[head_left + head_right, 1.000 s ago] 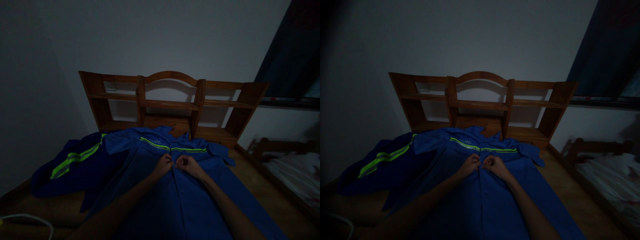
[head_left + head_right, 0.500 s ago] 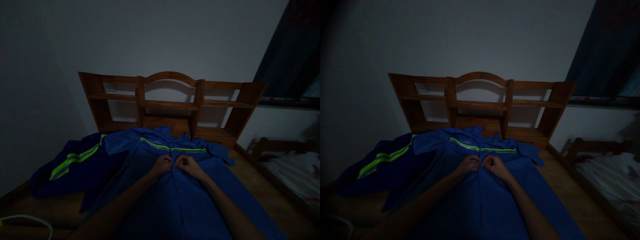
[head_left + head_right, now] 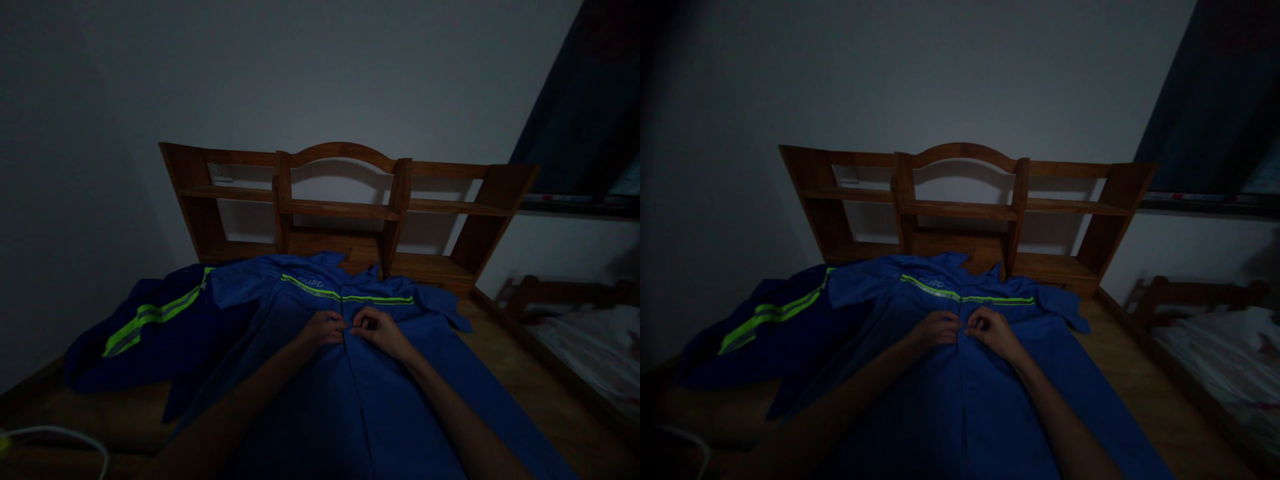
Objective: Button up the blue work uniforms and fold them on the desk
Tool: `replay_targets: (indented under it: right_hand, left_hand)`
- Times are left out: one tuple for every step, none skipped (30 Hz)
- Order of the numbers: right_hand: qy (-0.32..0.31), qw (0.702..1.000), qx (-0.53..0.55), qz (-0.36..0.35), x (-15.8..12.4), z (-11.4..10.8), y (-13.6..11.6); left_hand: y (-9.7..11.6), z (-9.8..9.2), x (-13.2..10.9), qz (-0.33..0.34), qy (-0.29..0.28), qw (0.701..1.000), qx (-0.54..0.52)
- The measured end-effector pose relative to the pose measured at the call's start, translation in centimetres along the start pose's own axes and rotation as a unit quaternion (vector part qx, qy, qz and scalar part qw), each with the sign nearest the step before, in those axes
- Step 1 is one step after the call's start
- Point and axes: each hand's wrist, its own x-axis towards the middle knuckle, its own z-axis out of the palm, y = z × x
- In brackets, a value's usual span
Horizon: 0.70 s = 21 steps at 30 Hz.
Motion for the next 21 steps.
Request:
replay_targets:
  right_hand:
    - [-0.001, 1.000, -0.002, -0.002, 0.0, 0.0, -0.1]
    - [-0.001, 1.000, -0.005, -0.004, 0.0, 0.0, -0.1]
    - [-0.001, 1.000, -0.007, -0.007, -0.1, -0.1, -0.2]
    - [-0.001, 1.000, -0.010, -0.010, -0.1, -0.1, -0.2]
    - [0.000, 1.000, -0.012, -0.013, -0.1, 0.0, -0.3]
    - [0.001, 1.000, -0.013, -0.016, -0.1, 0.0, -0.3]
    - [0.002, 1.000, -0.016, -0.017, -0.1, 0.0, -0.3]
    - [0.002, 1.000, -0.018, -0.018, -0.1, 0.0, -0.3]
    - [0.000, 1.000, -0.020, -0.018, -0.1, 0.0, -0.3]
    - [-0.001, 1.000, -0.022, -0.018, -0.1, 0.0, -0.4]
    - [-0.003, 1.000, -0.024, -0.018, -0.1, 0.0, -0.3]
    - [-0.003, 1.000, -0.026, -0.018, -0.1, 0.0, -0.3]
    - [-0.003, 0.999, -0.027, -0.018, -0.1, 0.0, -0.3]
    - [-0.003, 0.999, -0.029, -0.019, -0.1, 0.0, -0.2]
    - [-0.002, 0.999, -0.031, -0.020, -0.1, 0.0, -0.2]
    - [-0.001, 0.999, -0.033, -0.021, -0.1, 0.1, -0.1]
    - [-0.001, 0.999, -0.034, -0.022, -0.1, 0.1, 0.0]
    - [-0.001, 0.999, -0.035, -0.023, -0.1, 0.1, 0.0]
    - [-0.001, 0.999, -0.035, -0.024, -0.1, 0.1, 0.1]
    - [-0.001, 0.999, -0.034, -0.025, -0.1, 0.1, 0.1]
    - [-0.001, 0.999, -0.033, -0.026, -0.1, 0.1, 0.1]
  left_hand:
    - [0.0, 0.1, 0.1, -0.003, 0.006, 1.000, 0.000]
    - [0.0, 0.1, 0.2, -0.004, 0.010, 1.000, 0.001]
    - [-0.1, 0.2, 0.4, -0.004, 0.011, 1.000, 0.003]
    - [-0.2, 0.2, 0.6, -0.004, 0.010, 1.000, 0.006]
    - [-0.3, 0.2, 0.8, -0.005, 0.010, 1.000, 0.009]
    - [-0.5, 0.2, 1.1, -0.005, 0.008, 1.000, 0.010]
    - [-0.6, 0.2, 1.3, -0.003, 0.006, 1.000, 0.009]
    - [-0.8, 0.2, 1.5, 0.000, 0.005, 1.000, 0.007]
    - [-1.0, 0.1, 1.6, 0.004, 0.005, 1.000, 0.007]
    - [-1.1, 0.1, 1.8, 0.006, 0.008, 1.000, 0.010]
    - [-1.2, 0.0, 1.9, 0.005, 0.013, 1.000, 0.015]
    - [-1.2, 0.0, 1.9, 0.003, 0.018, 1.000, 0.021]
    - [-1.2, 0.0, 1.9, -0.001, 0.024, 0.999, 0.028]
    - [-1.2, 0.1, 1.9, -0.006, 0.029, 0.999, 0.033]
    - [-1.1, 0.1, 1.8, -0.010, 0.033, 0.999, 0.036]
    - [-0.9, 0.2, 1.7, -0.013, 0.036, 0.999, 0.038]
    - [-0.8, 0.3, 1.6, -0.014, 0.038, 0.998, 0.039]
    - [-0.6, 0.4, 1.5, -0.015, 0.040, 0.998, 0.039]
    - [-0.5, 0.5, 1.4, -0.016, 0.043, 0.998, 0.039]
    - [-0.4, 0.6, 1.3, -0.018, 0.046, 0.998, 0.038]
    - [-0.4, 0.6, 1.3, -0.020, 0.049, 0.998, 0.038]
